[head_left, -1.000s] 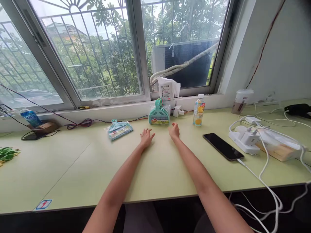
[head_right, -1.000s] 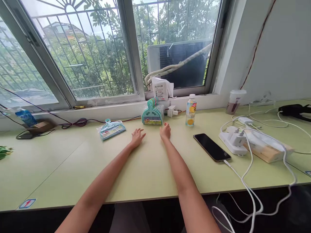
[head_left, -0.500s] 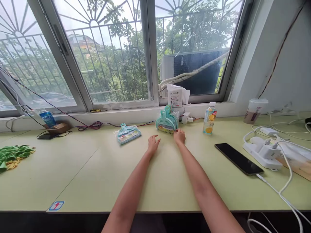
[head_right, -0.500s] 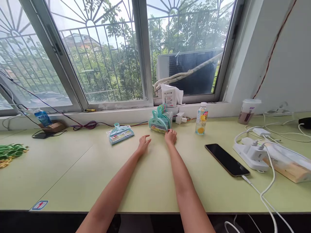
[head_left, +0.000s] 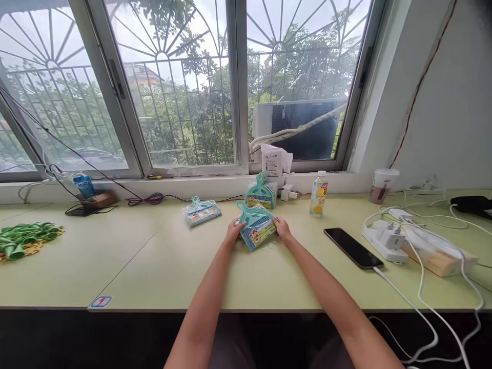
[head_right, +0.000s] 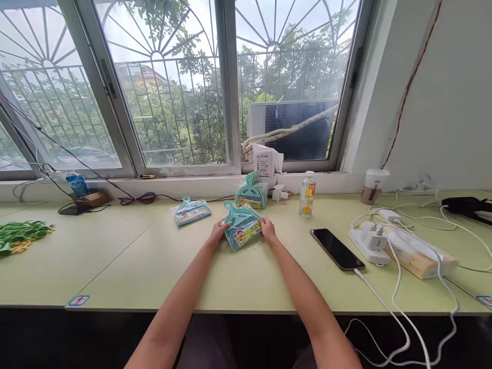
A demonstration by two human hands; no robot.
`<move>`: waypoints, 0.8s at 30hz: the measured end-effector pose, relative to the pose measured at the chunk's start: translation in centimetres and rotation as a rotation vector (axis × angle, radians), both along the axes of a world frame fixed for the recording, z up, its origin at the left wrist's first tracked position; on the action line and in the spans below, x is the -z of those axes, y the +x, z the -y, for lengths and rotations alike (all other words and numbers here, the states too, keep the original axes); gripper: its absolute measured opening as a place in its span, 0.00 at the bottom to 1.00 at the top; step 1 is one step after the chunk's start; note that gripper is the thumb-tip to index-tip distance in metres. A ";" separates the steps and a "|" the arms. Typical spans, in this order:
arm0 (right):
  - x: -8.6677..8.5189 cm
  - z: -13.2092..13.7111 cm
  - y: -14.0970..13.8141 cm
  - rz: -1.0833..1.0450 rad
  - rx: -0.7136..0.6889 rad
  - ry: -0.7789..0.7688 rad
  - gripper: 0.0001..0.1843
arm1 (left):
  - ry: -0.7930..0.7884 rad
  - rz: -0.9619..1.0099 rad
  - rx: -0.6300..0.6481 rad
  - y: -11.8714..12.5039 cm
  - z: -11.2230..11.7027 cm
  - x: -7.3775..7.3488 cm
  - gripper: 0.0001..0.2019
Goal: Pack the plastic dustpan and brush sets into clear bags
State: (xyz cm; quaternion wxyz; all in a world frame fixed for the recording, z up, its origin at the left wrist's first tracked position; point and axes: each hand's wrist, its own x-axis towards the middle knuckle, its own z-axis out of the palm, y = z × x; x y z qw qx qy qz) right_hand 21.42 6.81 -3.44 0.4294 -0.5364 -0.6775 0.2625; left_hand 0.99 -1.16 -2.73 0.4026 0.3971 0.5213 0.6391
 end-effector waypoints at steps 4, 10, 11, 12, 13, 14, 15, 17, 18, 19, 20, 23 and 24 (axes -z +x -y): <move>-1.1 1.1 0.0 0.011 0.029 0.171 0.12 | -0.054 0.090 -0.060 0.3 0.3 -0.6 0.22; -1.8 2.8 -1.3 -0.112 -0.185 0.062 0.13 | -0.062 0.171 -0.157 -0.4 0.1 -1.1 0.22; -1.7 2.8 -1.6 -0.159 -0.218 -0.042 0.14 | -0.051 0.181 -0.172 -0.5 0.1 -1.1 0.23; -1.5 2.8 -1.8 -0.192 -0.256 -0.131 0.16 | -0.040 0.190 -0.181 -0.6 0.0 -1.1 0.23; -1.4 2.6 -1.9 -0.218 -0.295 -0.197 0.18 | -0.029 0.198 -0.182 -0.6 0.0 -1.1 0.24; -1.3 2.4 -2.1 -0.247 -0.326 -0.242 0.18 | -0.021 0.204 -0.171 -0.6 0.0 -1.1 0.24; -1.2 2.2 -2.1 -0.289 -0.350 -0.280 0.17 | -0.016 0.208 -0.148 -0.6 0.0 -1.1 0.25; -1.2 1.8 -2.1 -0.393 -0.364 -0.323 0.13 | -0.018 0.210 -0.083 -0.5 0.1 -1.2 0.26; -1.2 1.6 -2.1 -0.446 -0.356 -0.329 0.10 | -0.020 0.207 -0.043 -0.4 0.1 -1.3 0.26; -1.2 1.4 -2.0 -0.498 -0.344 -0.331 0.07 | -0.020 0.203 0.003 -0.4 0.1 -1.4 0.26; -1.3 1.3 -1.8 -0.547 -0.332 -0.333 0.04 | -0.023 0.197 0.046 -0.3 0.2 -1.5 0.26; -1.4 1.2 -1.3 -0.667 -0.319 -0.355 0.05 | -0.049 0.182 0.108 -0.3 0.2 -1.5 0.21; -1.5 1.2 -1.1 -0.693 -0.322 -0.369 0.07 | -0.064 0.180 0.099 -0.4 0.1 -1.5 0.19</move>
